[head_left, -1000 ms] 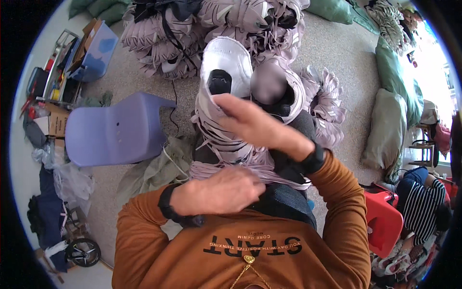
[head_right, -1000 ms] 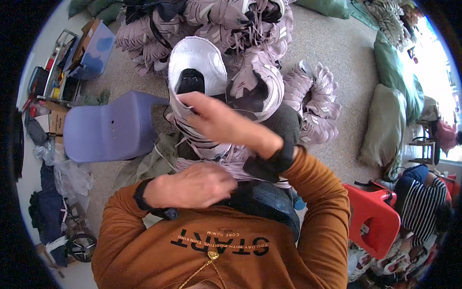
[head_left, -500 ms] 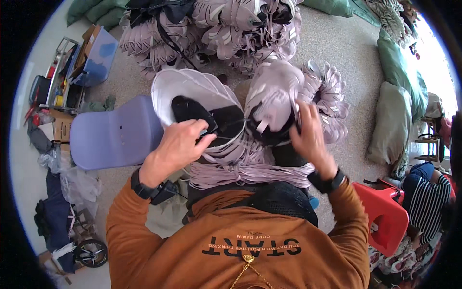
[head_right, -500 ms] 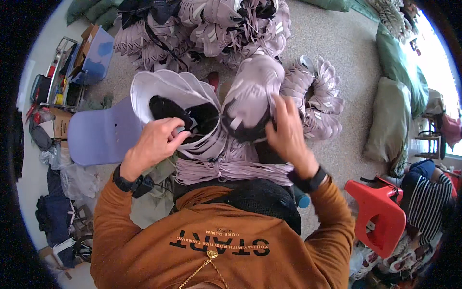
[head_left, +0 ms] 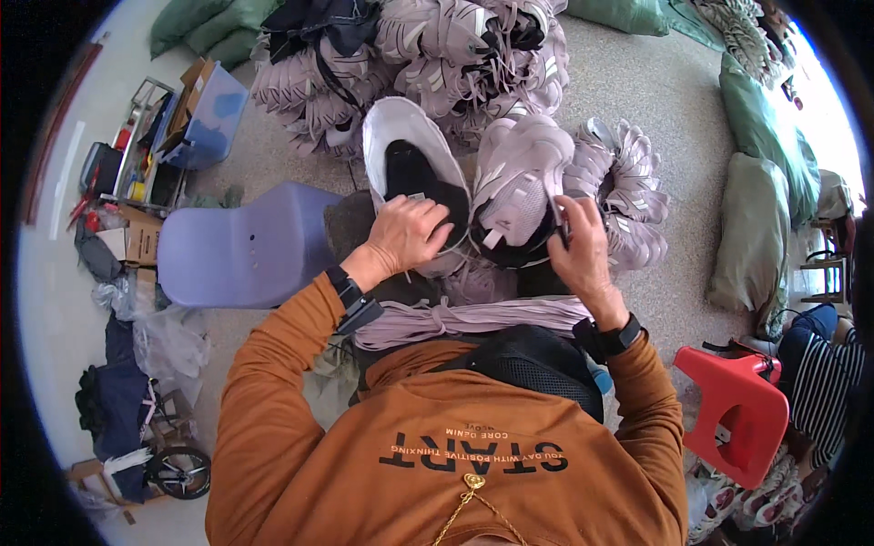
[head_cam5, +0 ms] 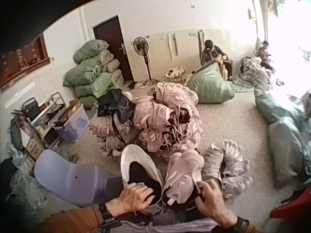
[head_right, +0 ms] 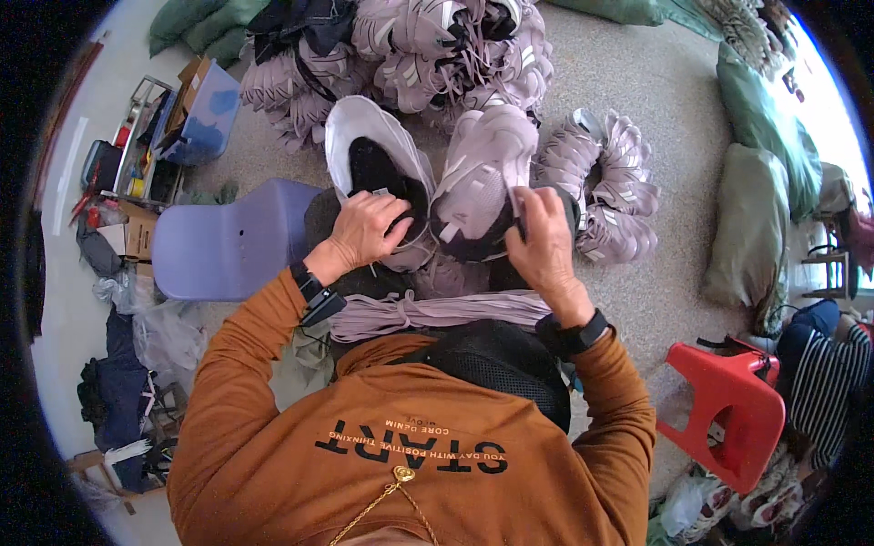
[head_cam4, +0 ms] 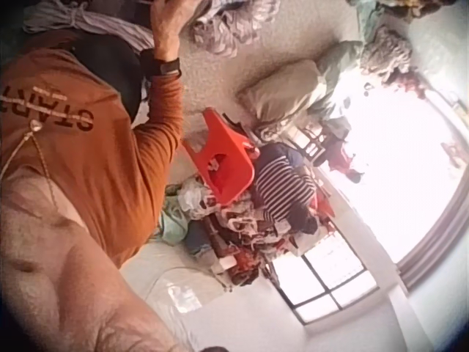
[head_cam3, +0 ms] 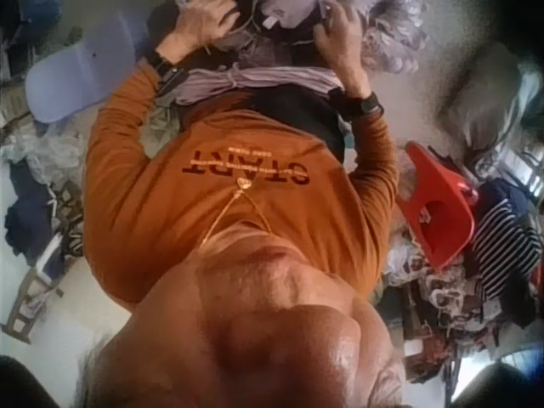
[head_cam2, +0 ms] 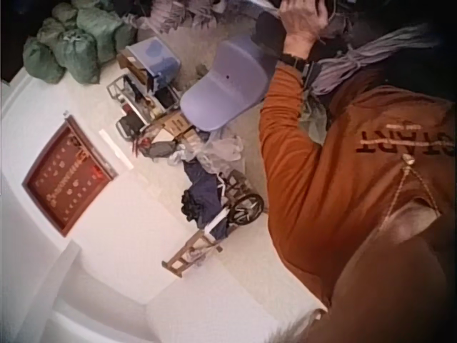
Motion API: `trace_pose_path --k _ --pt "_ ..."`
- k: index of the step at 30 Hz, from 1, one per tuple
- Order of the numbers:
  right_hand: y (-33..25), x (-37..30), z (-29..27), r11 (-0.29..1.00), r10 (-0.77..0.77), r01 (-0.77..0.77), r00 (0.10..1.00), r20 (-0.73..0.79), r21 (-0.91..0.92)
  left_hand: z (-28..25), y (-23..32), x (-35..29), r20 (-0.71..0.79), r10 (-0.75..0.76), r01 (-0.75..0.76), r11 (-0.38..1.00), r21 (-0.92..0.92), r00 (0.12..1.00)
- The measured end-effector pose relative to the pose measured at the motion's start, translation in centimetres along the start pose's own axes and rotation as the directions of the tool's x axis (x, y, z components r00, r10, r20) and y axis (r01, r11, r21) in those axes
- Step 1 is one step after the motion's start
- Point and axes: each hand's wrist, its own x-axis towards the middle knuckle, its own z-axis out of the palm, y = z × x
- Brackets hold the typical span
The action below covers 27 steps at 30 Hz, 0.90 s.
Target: The person sits on the floor and laces a pair of light pink sneakers by hand. They repeatedly thread the laces through the eyelets, pull them tight, and adjust the fit, working on one shoe at a time.
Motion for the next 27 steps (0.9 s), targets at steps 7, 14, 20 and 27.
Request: trace_pose_path --k 7,14,20,27 --pt "0.0 -1.0 0.5 1.0 -0.012 0.012 0.999 0.033 -0.003 0.8 2.0 -0.8 -0.09 -0.171 0.123 0.913 -0.388 0.981" --pt "-1.1 -1.9 -0.8 0.984 0.164 -0.172 0.972 0.167 0.037 1.7 4.9 3.1 0.032 -0.296 0.287 0.887 -0.363 0.955" --pt "-1.2 -1.5 0.5 0.982 0.182 -0.188 0.971 0.154 0.023 2.8 4.2 4.5 0.056 -0.25 0.253 0.902 -0.349 0.967" --pt "-2.8 -1.6 1.2 0.997 0.067 -0.071 0.994 0.081 0.044 0.7 6.6 1.1 -0.175 -0.318 0.187 0.834 -0.519 0.932"
